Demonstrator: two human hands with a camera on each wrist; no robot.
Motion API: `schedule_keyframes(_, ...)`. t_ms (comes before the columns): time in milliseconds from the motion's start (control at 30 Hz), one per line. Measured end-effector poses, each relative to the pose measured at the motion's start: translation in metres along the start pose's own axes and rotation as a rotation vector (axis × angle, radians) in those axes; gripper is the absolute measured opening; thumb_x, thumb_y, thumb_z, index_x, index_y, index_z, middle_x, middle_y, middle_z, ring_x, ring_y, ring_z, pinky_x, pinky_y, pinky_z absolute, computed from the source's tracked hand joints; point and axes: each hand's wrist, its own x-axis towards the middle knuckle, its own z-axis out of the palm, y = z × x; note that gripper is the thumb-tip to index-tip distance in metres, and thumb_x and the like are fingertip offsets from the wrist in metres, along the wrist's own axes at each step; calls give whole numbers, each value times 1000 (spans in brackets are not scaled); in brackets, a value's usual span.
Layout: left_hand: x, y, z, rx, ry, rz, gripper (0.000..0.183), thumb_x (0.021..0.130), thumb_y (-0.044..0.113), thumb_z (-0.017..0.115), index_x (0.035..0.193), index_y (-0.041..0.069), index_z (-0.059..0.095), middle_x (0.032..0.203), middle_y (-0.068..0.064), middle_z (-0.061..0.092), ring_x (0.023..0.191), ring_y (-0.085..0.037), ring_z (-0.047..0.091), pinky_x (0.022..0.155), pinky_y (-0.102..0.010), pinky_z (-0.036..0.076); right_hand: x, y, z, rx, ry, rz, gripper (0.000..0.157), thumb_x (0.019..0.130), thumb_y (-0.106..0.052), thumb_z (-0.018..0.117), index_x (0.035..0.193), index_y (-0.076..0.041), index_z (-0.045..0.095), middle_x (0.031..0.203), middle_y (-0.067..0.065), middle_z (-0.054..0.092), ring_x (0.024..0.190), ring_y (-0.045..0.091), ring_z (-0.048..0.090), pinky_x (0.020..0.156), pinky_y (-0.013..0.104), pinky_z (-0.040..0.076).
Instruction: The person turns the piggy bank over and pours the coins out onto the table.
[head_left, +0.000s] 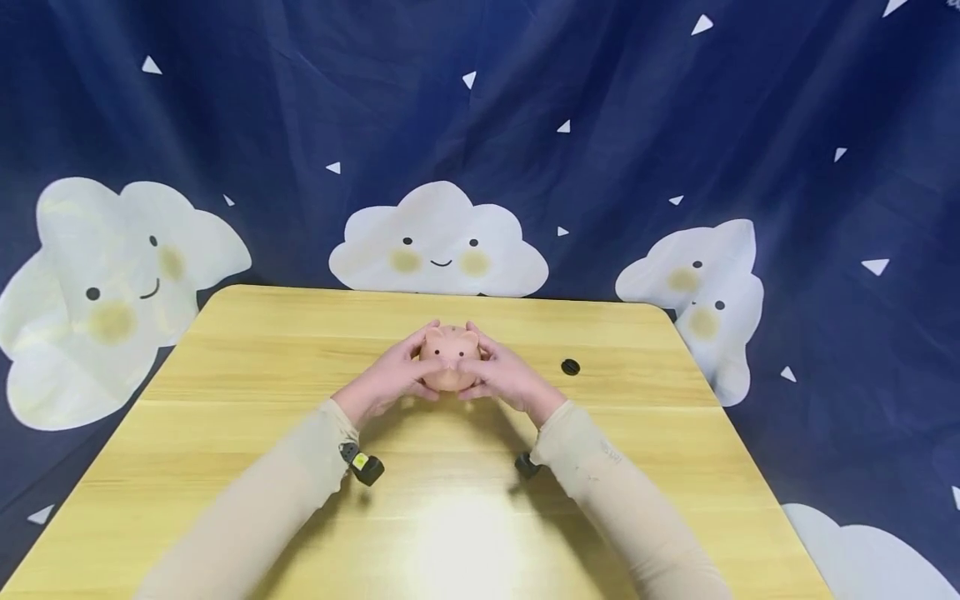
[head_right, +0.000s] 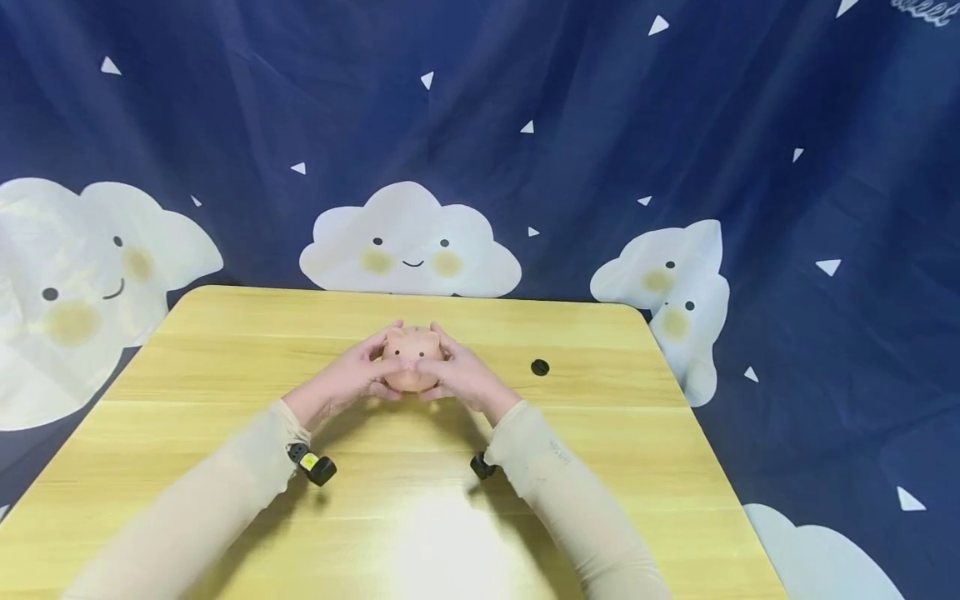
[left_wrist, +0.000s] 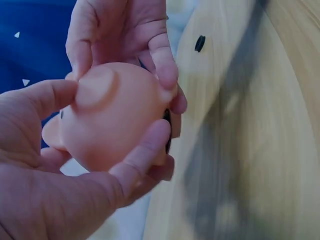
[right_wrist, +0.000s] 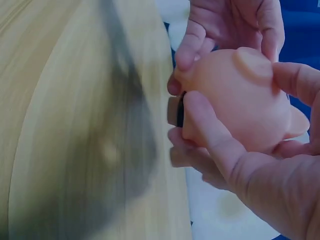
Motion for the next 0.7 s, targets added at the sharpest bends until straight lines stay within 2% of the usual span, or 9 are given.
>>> schedule_keyframes(100, -1, 11, -1, -11, -4, 13, 86, 104, 17, 69, 173, 30, 19, 179, -15, 17, 123, -38, 66, 92, -46, 66, -1, -9, -1, -1, 8, -34, 89, 102, -15, 69, 173, -30, 17, 164, 27, 40, 112, 32, 72, 94, 46, 66)
schedule_keyframes(200, -2, 14, -3, -19, 0, 41, 86, 103, 16, 72, 172, 32, 23, 179, -15, 18, 120, -34, 68, 94, -45, 66, 0, -9, -4, 14, 20, -65, 90, 99, -13, 72, 171, -35, 23, 166, 24, 40, 107, 31, 74, 93, 48, 66)
schedule_keyframes(367, -4, 4, -7, -41, -30, 57, 84, 103, 14, 71, 171, 32, 26, 174, -16, 25, 116, -27, 68, 95, -42, 65, 2, 3, -11, 39, -14, -64, 92, 96, -11, 74, 171, -35, 25, 164, 26, 39, 103, 34, 74, 93, 55, 65)
schedule_keyframes(533, -6, -6, -10, -73, -75, 52, 84, 103, 13, 71, 171, 32, 26, 176, -17, 20, 118, -26, 69, 105, -54, 60, 5, 15, -14, 51, -41, -53, 97, 94, -12, 76, 172, -34, 22, 163, 28, 39, 102, 37, 75, 89, 51, 67)
schedule_keyframes(700, -9, -14, -13, -63, -89, 35, 82, 104, 15, 70, 171, 35, 26, 177, -18, 18, 117, -27, 70, 106, -57, 59, 8, 23, -13, 46, -31, -36, 95, 94, -12, 76, 170, -36, 25, 161, 26, 43, 99, 30, 76, 92, 48, 66)
